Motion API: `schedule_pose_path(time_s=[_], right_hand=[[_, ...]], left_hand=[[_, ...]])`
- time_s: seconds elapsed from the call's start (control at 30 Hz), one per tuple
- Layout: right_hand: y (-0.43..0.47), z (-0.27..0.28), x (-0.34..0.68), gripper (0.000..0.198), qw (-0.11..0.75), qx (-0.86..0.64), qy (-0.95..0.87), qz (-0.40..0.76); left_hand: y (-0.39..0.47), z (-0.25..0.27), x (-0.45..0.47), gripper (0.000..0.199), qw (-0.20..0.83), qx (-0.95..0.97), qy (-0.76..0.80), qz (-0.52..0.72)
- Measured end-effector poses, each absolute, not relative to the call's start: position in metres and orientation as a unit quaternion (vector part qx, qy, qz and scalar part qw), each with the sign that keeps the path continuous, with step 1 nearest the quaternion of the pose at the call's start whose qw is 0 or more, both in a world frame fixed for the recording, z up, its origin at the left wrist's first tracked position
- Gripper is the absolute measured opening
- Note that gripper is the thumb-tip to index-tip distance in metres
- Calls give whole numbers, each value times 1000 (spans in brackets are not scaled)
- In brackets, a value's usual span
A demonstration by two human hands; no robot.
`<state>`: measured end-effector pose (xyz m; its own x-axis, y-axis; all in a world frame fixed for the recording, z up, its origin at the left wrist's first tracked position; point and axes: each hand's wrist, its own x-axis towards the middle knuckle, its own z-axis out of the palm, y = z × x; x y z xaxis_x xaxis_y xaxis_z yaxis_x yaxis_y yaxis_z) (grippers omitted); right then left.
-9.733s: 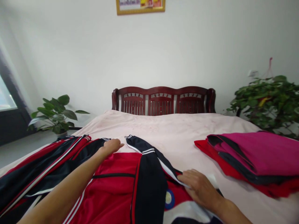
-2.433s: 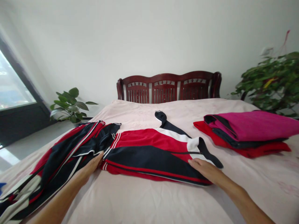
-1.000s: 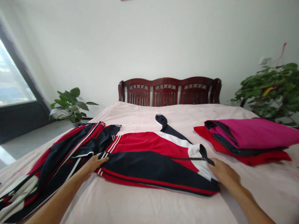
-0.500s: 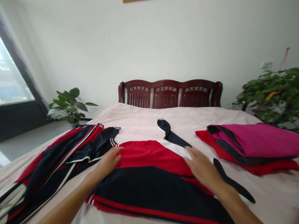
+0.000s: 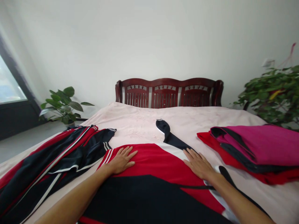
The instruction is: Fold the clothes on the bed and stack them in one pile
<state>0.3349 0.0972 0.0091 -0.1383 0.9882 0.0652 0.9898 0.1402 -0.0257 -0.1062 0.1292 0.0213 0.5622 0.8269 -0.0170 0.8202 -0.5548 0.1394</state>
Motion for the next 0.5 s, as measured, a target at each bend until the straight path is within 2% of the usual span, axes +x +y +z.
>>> schedule_pose_path(time_s=[0.1,0.2,0.27,0.4,0.5], right_hand=[[105,17,344,62,24,-685,-728,20],[124,33,336,55,69,-728,-681,48],[143,44,328,57,98,-766,-632,62],[183,51,316,63,101,-804,-579,89],[204,47,311,60,108,-816,-556,112]], left_hand=[[142,20,-129,62,72,868,490,45],[160,19,-138,62,81,848,516,96],[175,22,-136,64,78,826,548,111],[200,38,-128,78,96,796,595,52],[207,51,-122,69,112,797,593,29]])
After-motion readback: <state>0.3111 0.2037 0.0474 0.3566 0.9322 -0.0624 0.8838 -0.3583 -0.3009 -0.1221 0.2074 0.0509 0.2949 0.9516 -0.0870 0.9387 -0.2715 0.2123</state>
